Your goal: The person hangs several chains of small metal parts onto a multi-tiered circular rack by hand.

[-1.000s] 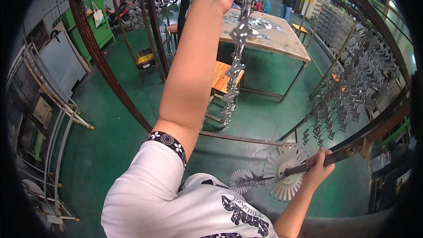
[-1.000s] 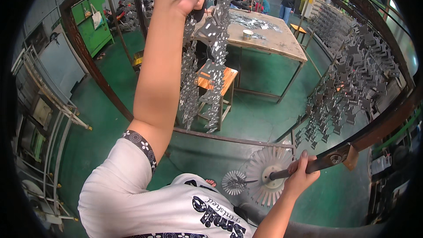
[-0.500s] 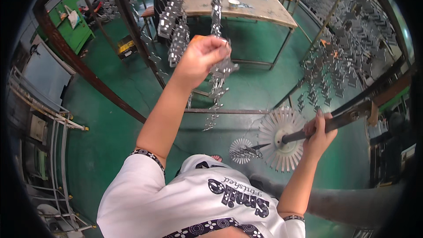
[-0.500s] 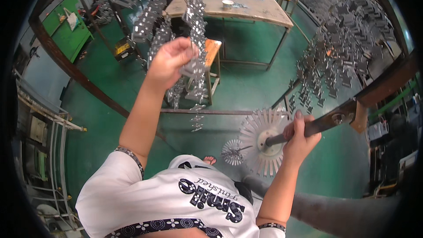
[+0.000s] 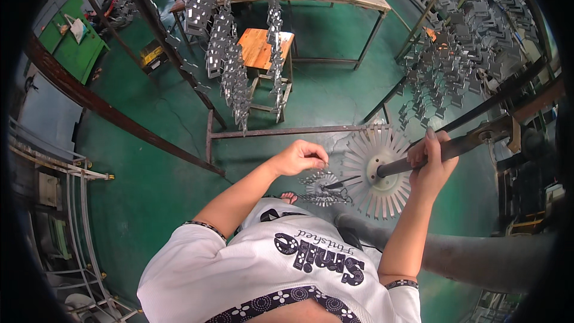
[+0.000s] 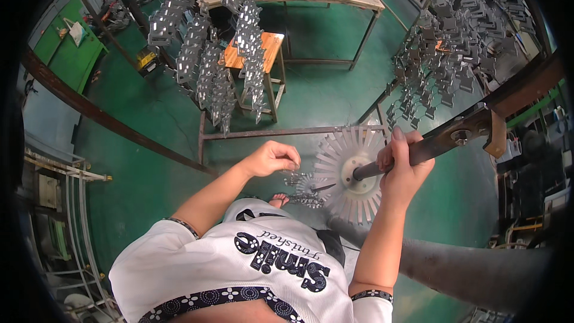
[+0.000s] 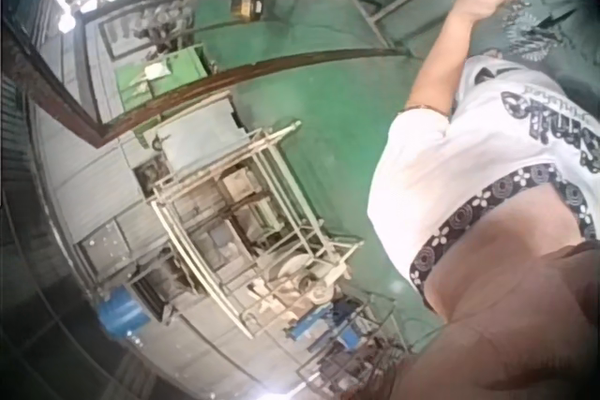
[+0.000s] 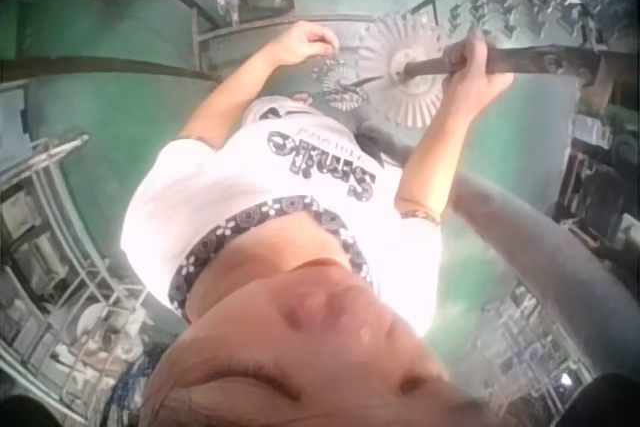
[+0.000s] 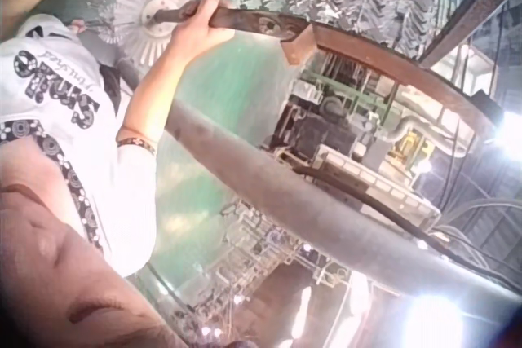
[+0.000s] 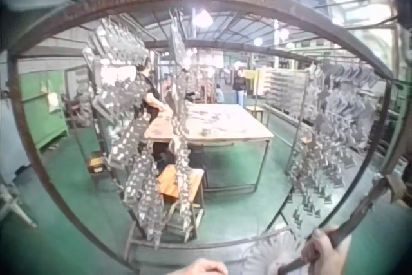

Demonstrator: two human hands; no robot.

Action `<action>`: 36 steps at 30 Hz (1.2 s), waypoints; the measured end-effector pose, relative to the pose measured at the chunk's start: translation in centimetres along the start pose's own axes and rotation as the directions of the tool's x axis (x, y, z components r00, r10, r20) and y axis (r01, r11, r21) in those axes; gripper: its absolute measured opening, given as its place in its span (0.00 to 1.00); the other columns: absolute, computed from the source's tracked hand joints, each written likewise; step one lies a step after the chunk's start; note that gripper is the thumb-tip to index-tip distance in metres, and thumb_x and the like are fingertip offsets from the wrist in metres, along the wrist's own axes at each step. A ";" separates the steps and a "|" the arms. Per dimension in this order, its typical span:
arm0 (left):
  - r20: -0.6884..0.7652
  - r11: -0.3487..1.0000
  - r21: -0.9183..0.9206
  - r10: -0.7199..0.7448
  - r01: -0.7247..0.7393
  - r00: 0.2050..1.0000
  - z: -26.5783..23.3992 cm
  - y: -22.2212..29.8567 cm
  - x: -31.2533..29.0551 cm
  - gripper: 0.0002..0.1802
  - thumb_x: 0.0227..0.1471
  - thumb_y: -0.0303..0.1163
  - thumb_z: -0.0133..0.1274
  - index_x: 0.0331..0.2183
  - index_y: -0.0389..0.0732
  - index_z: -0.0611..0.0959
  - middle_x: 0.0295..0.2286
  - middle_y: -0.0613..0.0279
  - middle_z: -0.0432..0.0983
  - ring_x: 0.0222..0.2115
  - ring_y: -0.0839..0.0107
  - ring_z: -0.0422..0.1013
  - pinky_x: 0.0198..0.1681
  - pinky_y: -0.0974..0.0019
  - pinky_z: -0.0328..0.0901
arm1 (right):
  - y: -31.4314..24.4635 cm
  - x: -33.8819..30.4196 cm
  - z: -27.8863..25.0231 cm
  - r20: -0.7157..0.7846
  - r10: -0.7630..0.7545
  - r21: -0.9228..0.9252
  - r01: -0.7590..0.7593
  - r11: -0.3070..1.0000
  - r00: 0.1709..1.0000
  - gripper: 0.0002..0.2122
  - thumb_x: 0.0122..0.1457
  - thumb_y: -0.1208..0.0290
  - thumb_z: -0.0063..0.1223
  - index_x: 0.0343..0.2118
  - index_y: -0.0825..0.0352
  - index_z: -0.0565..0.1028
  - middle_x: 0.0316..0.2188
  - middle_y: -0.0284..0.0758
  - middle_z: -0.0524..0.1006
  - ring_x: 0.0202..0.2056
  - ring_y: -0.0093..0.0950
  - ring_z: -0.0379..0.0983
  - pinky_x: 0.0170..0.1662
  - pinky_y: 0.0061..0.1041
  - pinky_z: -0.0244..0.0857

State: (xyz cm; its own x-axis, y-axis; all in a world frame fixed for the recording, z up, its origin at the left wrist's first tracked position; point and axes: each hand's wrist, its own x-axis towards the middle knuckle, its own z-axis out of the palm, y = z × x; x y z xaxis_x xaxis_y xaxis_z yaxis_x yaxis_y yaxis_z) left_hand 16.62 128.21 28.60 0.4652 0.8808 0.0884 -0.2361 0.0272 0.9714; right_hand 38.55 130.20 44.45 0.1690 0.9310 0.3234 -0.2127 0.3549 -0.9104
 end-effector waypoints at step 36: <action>-0.385 0.318 0.834 0.921 -0.450 -0.062 -3.1 37.2 7.5 0.11 0.44 0.32 0.52 0.27 0.32 0.78 0.20 0.63 0.73 0.21 0.80 0.66 0.26 0.77 0.61 | 1.4 -0.3 0.6 0.012 -0.011 -0.005 0.011 1.000 1.000 0.13 0.48 0.76 0.47 0.12 0.63 0.56 0.05 0.27 0.56 0.05 0.16 0.51 0.08 0.16 0.47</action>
State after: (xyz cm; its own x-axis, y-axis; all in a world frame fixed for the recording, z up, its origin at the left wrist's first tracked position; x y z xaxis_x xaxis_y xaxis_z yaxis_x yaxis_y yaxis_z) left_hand 8.71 137.31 64.68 -0.5748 0.1522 0.8040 0.4272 -0.7823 0.4534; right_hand 37.61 130.50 43.28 0.1592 0.9281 0.3365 -0.2057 0.3645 -0.9082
